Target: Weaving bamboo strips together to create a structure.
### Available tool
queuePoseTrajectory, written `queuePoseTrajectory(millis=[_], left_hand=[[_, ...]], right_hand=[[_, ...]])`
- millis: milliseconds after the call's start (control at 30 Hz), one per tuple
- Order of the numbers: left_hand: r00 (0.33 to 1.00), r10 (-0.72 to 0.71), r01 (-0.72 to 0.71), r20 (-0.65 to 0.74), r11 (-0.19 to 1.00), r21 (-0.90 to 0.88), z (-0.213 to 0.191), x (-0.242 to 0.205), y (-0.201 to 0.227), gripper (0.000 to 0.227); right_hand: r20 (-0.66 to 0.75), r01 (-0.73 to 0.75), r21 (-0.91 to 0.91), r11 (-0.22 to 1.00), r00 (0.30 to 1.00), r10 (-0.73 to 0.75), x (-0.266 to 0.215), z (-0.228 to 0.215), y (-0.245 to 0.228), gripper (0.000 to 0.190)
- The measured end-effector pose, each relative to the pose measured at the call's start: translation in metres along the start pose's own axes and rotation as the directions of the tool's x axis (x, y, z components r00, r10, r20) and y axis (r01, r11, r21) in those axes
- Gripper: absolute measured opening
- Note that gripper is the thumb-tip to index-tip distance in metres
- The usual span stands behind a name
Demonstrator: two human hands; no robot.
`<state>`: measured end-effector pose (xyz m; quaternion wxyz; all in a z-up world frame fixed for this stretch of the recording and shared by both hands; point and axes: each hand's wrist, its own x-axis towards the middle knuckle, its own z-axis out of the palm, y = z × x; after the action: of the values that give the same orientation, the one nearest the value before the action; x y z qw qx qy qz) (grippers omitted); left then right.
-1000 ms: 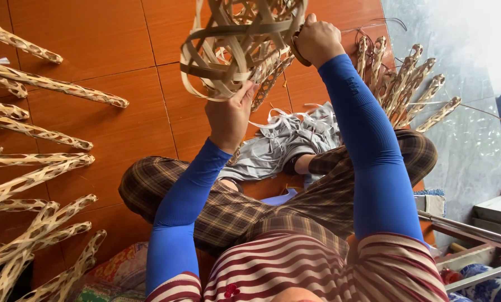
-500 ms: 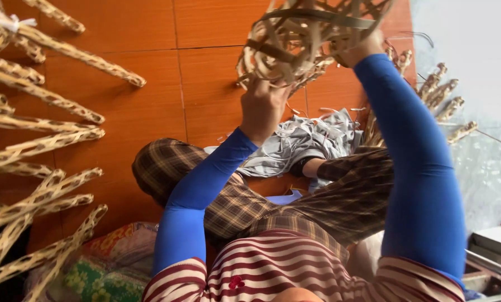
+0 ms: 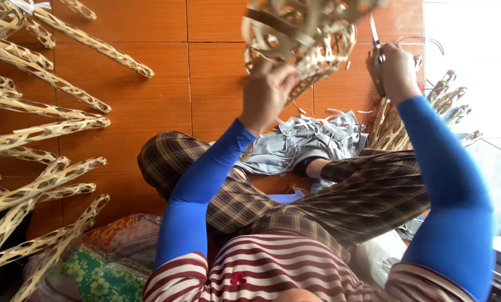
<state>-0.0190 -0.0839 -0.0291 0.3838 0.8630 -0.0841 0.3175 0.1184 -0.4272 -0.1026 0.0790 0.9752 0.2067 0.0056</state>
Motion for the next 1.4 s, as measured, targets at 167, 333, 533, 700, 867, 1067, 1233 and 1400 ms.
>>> queuePoseTrajectory(millis=[167, 333, 533, 700, 867, 1067, 1233, 1400], left_hand=[[0.965, -0.235, 0.253, 0.112, 0.949, -0.19, 0.0, 0.001, -0.045, 0.009], [0.959, -0.233, 0.268, 0.164, 0.933, -0.24, -0.02, 0.008, -0.045, 0.014], [0.957, -0.209, 0.261, 0.202, 0.925, -0.276, -0.035, 0.006, -0.044, 0.019], [0.945, -0.223, 0.278, 0.241, 0.934, -0.224, -0.046, 0.003, -0.046, 0.019], [0.923, -0.249, 0.325, 0.293, 0.912, -0.25, -0.065, 0.007, -0.04, 0.018], [0.946, -0.165, 0.244, 0.279, 0.929, -0.278, -0.076, 0.015, -0.051, 0.02], [0.929, -0.261, 0.306, 0.263, 0.941, -0.148, -0.083, 0.016, -0.053, 0.022], [0.934, -0.288, 0.337, 0.21, 0.905, -0.258, -0.083, 0.014, -0.061, 0.012]], right_hand=[[0.267, -0.27, 0.963, 0.026, 0.96, 0.082, -0.057, -0.11, -0.084, 0.051], [0.189, -0.211, 0.977, -0.041, 0.933, -0.306, -0.087, -0.134, -0.135, 0.072], [0.059, -0.179, 0.971, -0.159, 0.823, -0.566, -0.051, -0.12, -0.153, 0.081], [-0.048, -0.112, 0.973, -0.202, 0.758, -0.651, -0.022, -0.135, -0.169, 0.075], [0.085, -0.166, 0.981, -0.098, 0.829, -0.553, -0.013, -0.112, -0.198, 0.051], [-0.24, 0.252, 0.966, 0.05, 0.953, -0.183, -0.05, -0.056, -0.218, 0.054], [-0.031, -0.054, 0.97, 0.238, 0.94, 0.339, -0.126, 0.143, -0.258, 0.047], [0.128, -0.237, 0.874, 0.423, 0.954, 0.271, -0.165, 0.297, -0.266, 0.051]])
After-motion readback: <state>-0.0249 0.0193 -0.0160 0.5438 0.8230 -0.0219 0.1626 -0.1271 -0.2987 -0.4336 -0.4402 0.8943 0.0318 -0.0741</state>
